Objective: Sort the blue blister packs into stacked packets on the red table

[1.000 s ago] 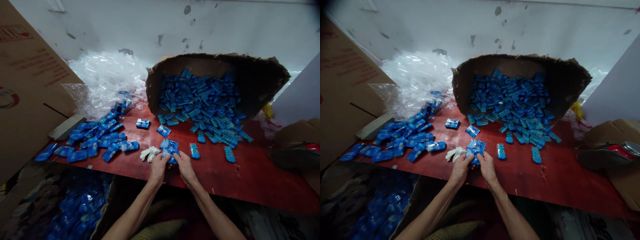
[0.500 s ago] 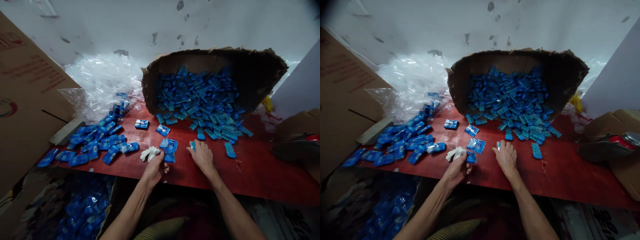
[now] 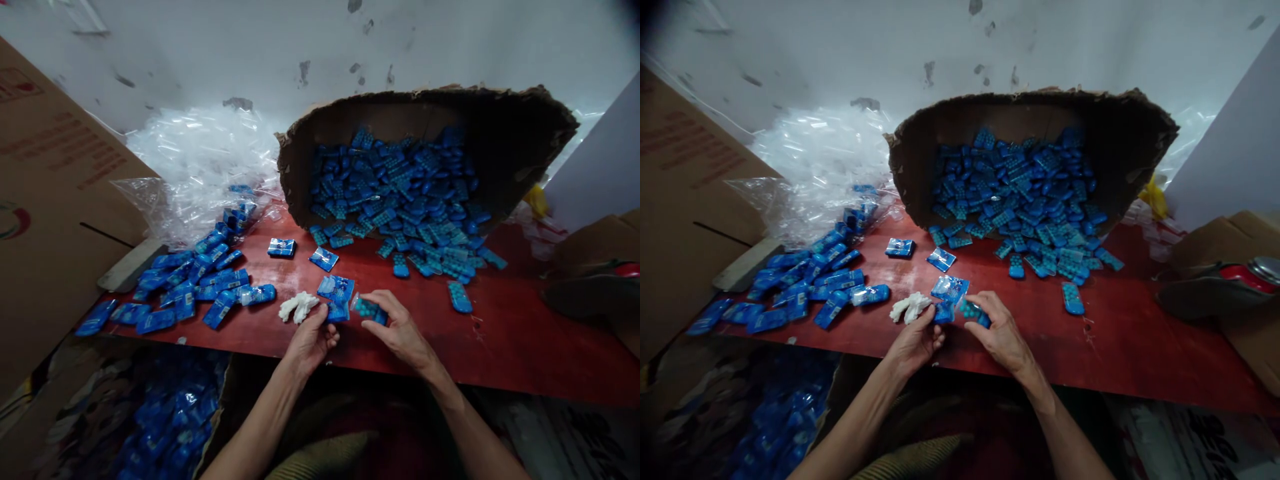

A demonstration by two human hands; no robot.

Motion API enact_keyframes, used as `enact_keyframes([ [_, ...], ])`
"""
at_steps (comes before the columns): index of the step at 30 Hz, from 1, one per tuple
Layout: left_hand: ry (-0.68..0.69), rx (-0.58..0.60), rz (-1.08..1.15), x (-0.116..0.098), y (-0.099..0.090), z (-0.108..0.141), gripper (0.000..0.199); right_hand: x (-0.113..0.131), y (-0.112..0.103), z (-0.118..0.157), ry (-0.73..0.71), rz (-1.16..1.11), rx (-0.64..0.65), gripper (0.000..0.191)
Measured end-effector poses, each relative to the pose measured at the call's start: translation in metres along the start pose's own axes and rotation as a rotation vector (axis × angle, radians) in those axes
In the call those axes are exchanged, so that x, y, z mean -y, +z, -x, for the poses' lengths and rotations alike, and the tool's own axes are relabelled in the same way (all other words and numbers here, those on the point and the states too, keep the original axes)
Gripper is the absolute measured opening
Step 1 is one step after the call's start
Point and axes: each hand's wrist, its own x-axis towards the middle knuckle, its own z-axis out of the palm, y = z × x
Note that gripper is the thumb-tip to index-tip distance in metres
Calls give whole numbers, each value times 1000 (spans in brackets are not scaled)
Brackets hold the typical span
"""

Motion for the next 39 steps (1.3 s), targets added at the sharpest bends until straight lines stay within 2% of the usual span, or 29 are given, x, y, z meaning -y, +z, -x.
enact_keyframes([
  [9, 4, -38, -30, -1, 3, 4, 18, 5, 9, 8, -89, 229, 17, 39],
  [13, 55, -3, -70, 1, -1, 2, 19, 6, 8, 9, -133, 249, 36, 38],
  [18, 128, 66, -220, 0, -5, -1, 25, 5, 7, 9, -61, 68, 51, 34],
  [22, 231, 72, -359, -2, -3, -3, 29, 3, 13, 11, 21, -124, 56, 32],
  [24, 235, 111, -305, -1, 0, -4, 27, 1, 21, 15, 33, -128, 1, 33],
  [27, 134, 168, -102, 2, 6, -3, 23, -3, 37, 24, 24, -88, -122, 34],
  [31, 35, 130, 38, 8, 10, 0, 19, -4, 52, 30, -6, -28, -209, 36],
  [35, 33, 128, 22, 6, 5, 0, 17, 3, 44, 28, 41, -158, -81, 35],
  [37, 12, 165, 11, 2, 3, 0, 17, 4, 35, 25, 105, -353, -2, 36],
  [39, -3, 215, 18, 0, 2, 1, 17, 1, 30, 21, 191, -594, 65, 45],
])
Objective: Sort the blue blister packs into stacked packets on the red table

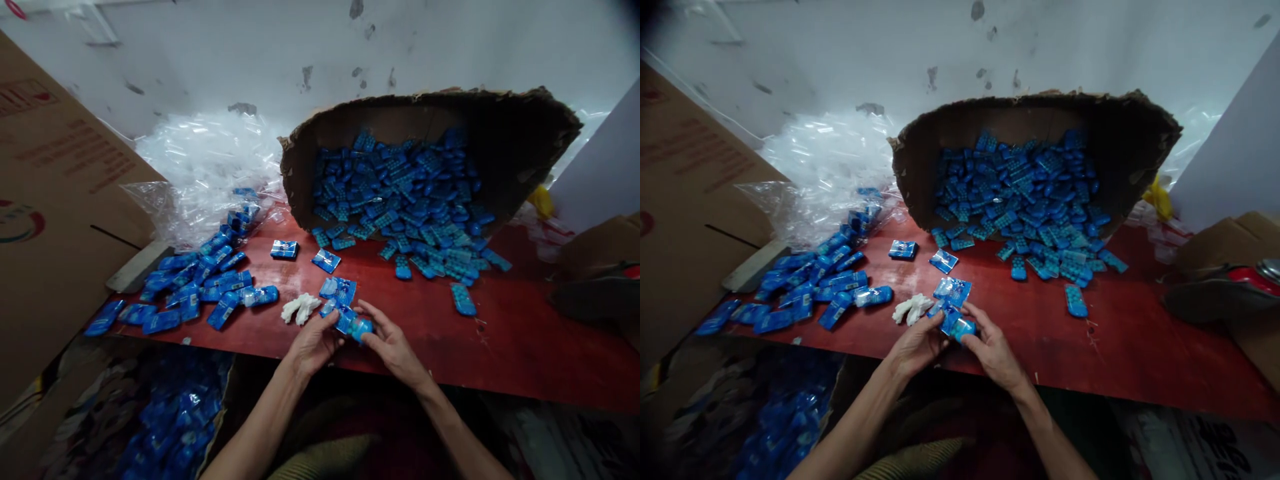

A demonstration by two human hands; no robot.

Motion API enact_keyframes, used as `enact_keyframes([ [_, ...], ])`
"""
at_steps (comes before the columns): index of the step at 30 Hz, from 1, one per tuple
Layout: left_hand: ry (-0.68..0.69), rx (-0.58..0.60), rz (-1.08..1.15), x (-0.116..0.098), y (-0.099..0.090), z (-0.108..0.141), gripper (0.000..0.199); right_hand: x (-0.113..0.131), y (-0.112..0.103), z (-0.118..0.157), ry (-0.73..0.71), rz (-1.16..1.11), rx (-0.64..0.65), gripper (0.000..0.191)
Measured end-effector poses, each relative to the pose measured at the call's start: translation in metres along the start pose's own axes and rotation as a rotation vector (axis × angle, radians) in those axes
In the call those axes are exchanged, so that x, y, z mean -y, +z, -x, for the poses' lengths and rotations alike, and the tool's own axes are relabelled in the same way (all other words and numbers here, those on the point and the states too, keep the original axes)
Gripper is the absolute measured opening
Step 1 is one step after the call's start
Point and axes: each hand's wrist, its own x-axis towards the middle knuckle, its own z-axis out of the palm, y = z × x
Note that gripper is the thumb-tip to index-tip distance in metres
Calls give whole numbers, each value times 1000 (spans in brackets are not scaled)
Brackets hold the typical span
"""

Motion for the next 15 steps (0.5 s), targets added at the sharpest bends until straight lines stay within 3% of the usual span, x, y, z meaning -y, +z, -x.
enact_keyframes([
  [3, -11, 105, -6, 0, 3, 2, 21, -3, -1, -6, 122, -247, 46, 66],
  [6, -24, 218, -57, 1, 6, 5, 25, -4, 1, -10, 162, -313, 42, 76],
  [12, -32, 266, -79, 0, 4, 8, 32, 7, -11, -14, 202, -385, 238, 68],
  [15, -29, 265, -72, 1, 6, 8, 34, 7, -13, -15, 190, -380, 224, 69],
])
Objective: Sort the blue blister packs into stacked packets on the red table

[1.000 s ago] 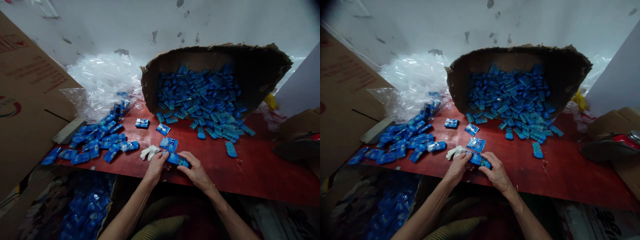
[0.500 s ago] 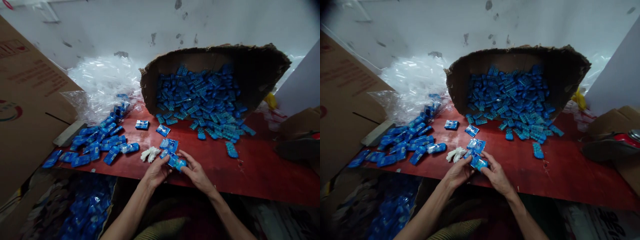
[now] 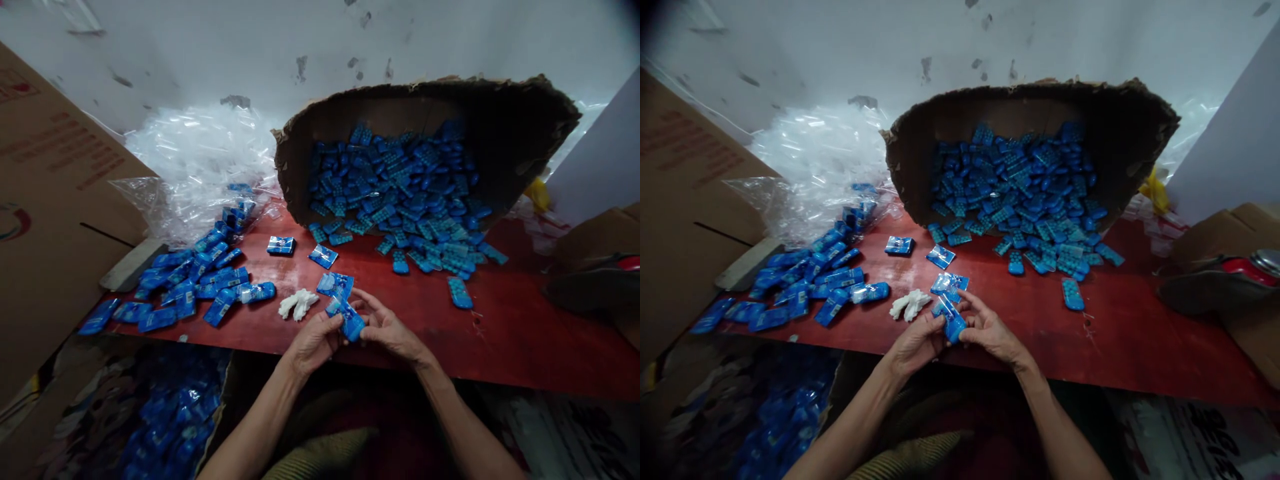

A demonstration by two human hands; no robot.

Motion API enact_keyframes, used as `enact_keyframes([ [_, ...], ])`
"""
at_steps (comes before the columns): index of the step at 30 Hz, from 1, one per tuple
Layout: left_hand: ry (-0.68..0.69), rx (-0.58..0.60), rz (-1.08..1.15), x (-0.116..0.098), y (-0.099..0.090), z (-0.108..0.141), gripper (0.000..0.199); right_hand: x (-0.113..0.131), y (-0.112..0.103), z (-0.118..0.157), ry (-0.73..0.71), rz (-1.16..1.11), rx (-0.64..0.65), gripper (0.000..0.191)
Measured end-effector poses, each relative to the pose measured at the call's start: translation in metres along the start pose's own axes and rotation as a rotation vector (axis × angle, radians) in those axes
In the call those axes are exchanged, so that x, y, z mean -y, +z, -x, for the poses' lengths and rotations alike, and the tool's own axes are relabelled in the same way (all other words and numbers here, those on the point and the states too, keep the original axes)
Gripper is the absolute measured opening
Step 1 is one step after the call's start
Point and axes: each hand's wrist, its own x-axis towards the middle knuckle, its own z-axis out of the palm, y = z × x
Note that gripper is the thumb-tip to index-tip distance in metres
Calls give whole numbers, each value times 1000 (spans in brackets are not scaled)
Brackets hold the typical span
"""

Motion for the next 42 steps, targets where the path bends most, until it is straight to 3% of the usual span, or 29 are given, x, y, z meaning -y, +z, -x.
enact_keyframes([
  [4, 47, -8, 24, 4, 6, 0, 33, -6, 3, 2, -74, 27, -129, 66],
  [9, 43, -20, -7, 12, 11, 2, 36, -9, 4, 6, -73, -1, -80, 67],
  [13, 103, -159, -1, 19, 14, 1, 31, -12, 13, 8, -116, 99, -192, 53],
  [16, 116, -208, 38, 21, 16, 2, 30, -16, 17, 7, -158, 119, -253, 53],
  [24, 4, 4, 15, 7, 11, 14, 32, -4, 4, 6, -34, -89, -24, 71],
  [29, 59, -5, 74, 14, 16, 11, 34, 0, 4, 7, -13, -70, 9, 69],
  [35, 61, -88, 11, 21, 17, 9, 37, -12, 4, 8, -34, -112, -76, 61],
  [42, 8, 4, 35, 16, 11, 14, 42, -11, 2, 8, -25, -177, -7, 70],
])
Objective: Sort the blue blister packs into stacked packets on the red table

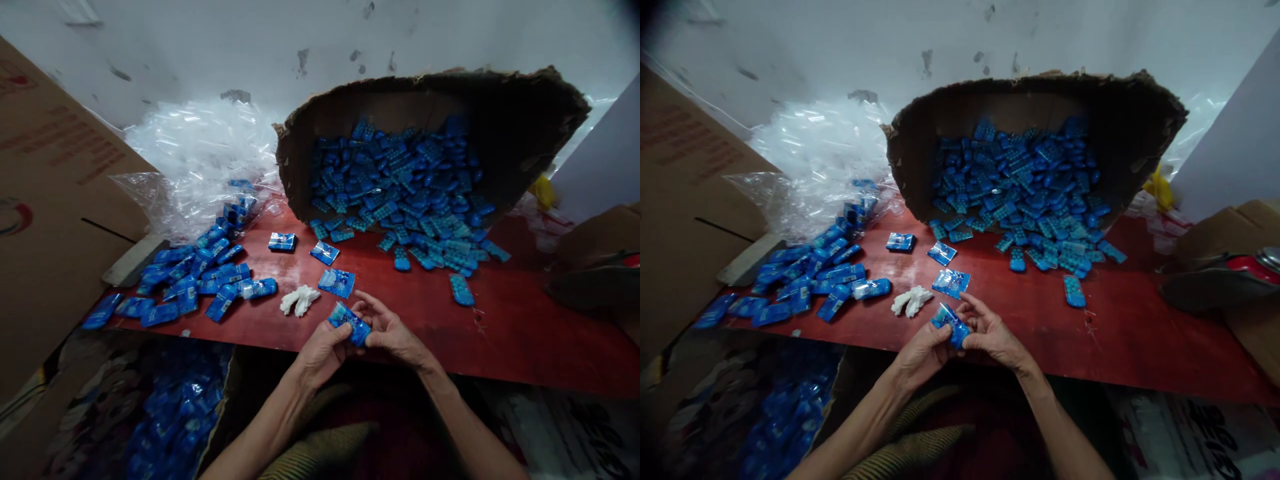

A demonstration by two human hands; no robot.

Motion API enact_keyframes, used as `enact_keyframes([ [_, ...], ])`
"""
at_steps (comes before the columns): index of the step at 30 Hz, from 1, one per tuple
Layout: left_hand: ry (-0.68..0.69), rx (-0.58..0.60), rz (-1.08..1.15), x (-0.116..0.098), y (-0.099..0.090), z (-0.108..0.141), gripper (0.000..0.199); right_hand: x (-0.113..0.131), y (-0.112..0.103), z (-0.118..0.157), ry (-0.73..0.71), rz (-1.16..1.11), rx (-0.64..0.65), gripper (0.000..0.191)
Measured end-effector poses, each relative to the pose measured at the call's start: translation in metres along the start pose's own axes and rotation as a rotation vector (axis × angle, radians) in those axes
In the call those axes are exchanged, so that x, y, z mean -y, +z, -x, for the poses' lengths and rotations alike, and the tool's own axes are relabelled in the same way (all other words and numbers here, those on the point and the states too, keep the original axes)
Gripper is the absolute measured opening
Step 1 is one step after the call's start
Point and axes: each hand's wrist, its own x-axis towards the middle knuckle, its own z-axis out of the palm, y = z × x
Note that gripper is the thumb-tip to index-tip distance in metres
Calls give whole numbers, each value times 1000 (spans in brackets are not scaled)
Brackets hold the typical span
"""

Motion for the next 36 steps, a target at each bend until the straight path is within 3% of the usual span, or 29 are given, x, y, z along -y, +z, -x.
enact_keyframes([
  [4, 31, 3, 15, 4, 1, -2, 41, -4, 0, -2, -40, 6, -15, 71],
  [10, 72, -68, 4, 7, 3, -3, 30, -10, 8, 4, -120, 226, -210, 51],
  [15, 52, -46, -7, 2, 8, 0, 31, -10, 7, 3, -124, 286, -250, 51],
  [23, 23, 46, 44, 3, 0, 0, 27, -12, 5, 5, -74, 213, -199, 62],
  [32, 79, -24, 87, 11, 9, -1, 22, -14, 10, 6, -116, 376, -291, 51],
  [36, 64, -42, 53, 10, 6, 1, 22, -15, 12, 3, -19, 322, -194, 55],
])
